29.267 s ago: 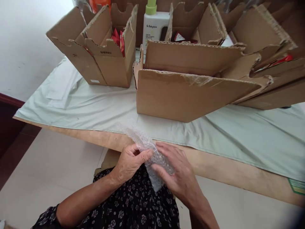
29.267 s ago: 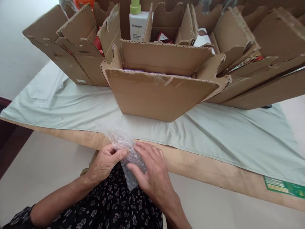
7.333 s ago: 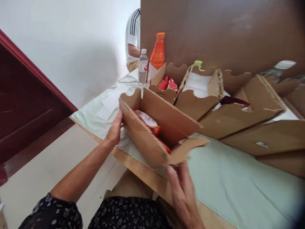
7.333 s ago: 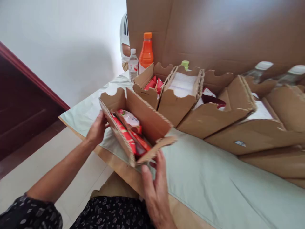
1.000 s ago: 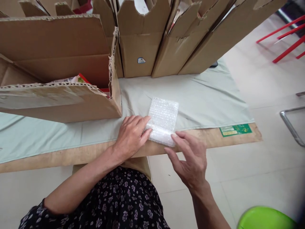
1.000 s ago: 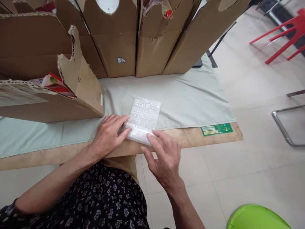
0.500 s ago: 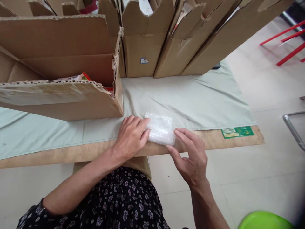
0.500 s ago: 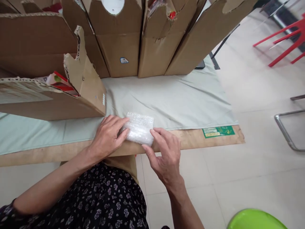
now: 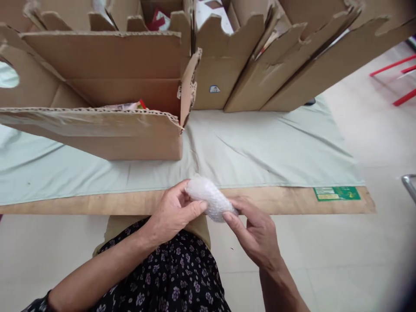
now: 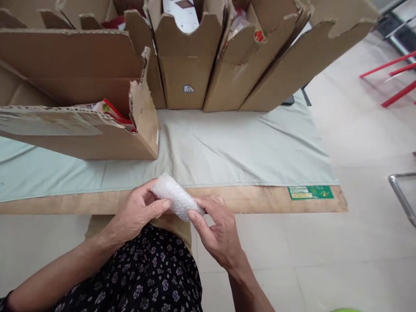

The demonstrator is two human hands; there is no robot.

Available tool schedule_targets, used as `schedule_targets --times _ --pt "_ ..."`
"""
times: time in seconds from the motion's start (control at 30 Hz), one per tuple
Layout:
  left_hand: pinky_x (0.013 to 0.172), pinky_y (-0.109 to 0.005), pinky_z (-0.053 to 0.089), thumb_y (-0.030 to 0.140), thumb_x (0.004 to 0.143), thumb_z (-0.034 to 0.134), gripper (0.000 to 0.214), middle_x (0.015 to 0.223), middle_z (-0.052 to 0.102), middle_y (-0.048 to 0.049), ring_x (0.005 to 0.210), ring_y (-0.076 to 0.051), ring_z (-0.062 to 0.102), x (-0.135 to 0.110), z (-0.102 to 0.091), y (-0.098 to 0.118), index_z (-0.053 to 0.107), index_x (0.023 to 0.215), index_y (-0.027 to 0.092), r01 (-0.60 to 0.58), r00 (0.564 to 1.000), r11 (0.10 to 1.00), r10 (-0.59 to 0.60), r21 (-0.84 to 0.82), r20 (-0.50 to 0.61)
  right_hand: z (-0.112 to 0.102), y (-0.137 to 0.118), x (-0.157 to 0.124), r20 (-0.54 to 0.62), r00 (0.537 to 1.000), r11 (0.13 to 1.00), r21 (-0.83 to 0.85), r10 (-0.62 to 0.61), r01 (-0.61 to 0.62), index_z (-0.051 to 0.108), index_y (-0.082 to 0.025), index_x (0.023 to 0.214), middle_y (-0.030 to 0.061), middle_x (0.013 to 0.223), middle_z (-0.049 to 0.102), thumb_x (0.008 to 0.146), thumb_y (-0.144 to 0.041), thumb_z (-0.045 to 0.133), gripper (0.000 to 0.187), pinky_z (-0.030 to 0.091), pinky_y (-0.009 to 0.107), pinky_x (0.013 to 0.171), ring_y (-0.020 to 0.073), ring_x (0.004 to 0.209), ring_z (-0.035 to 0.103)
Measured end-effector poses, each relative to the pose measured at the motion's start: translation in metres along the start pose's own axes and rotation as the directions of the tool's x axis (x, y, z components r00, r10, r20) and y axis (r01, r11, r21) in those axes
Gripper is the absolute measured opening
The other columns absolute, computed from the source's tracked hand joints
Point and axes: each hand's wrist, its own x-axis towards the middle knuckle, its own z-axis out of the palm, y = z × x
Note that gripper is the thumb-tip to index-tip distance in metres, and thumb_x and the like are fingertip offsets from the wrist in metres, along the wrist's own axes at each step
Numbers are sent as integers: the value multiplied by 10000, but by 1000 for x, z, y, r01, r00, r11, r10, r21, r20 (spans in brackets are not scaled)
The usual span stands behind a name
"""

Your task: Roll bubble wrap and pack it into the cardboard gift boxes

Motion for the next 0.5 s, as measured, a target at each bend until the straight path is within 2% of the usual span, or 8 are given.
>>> schedule_targets --times 0.07,0.13,0.2,0.33,0.37,0.43,0.47,0.5 --pt "712 -267 560 285 835 763 220 852 687 -21 756 -134 630 1 -1 2 686 1011 178 -26 1000 997 27 -66 9 -1 1 -3 9 998 991 120 57 -57 728 -259 1187 70 1096 769 984 -391 684 246 614 332 798 226 950 732" --pt "693 -253 539 299 818 790 242 836 664 -14 739 -128 607 0 -2 2 679 996 180 -58 998 995 60 -85 21 -2 3 -4 50 993 955 274 104 -114 645 -276 1391 115 1310 715 961 -562 680 517 632 358 881 271 1123 721" --pt "677 -249 531 341 819 801 279 840 654 -18 732 -128 599 -1 -2 1 671 1007 181 -87 995 992 91 -94 39 1 1 -1 130 986 911 384 106 -149 582 -292 1482 122 1366 696 936 -661 656 663 639 343 894 281 1155 725" --pt "661 -241 537 380 873 776 256 870 647 -34 746 -135 618 0 -8 6 681 989 172 -259 965 966 258 17 39 7 -14 18 153 980 903 389 131 -181 783 -268 1128 56 963 797 964 -473 698 276 614 203 684 194 805 768" --pt "684 -247 551 367 881 776 261 932 661 -51 796 -149 640 -2 -13 10 692 1037 174 -365 931 926 364 98 23 4 -18 25 145 980 911 369 139 -184 798 -256 1037 54 909 791 955 -451 709 229 607 199 658 191 758 758" --pt "802 -289 585 342 883 785 378 1105 664 -97 965 -195 665 -9 -30 20 684 1207 177 -581 791 755 612 302 -8 -9 -26 38 74 981 936 296 178 -192 803 -252 969 63 896 787 940 -448 722 214 607 209 651 203 753 753" --pt "892 -324 586 331 878 792 469 1198 644 -118 1068 -222 652 -15 -42 26 656 1300 176 -662 680 627 732 411 -22 -20 -29 45 15 979 947 249 204 -201 803 -257 985 68 917 789 941 -450 718 215 610 215 659 211 773 755" --pt "1002 -368 561 319 869 801 586 1297 606 -139 1185 -251 613 -22 -55 32 602 1401 174 -711 536 467 844 526 -25 -33 -32 51 -62 972 957 195 229 -213 800 -268 1033 75 961 791 944 -459 711 228 616 224 678 222 813 760"
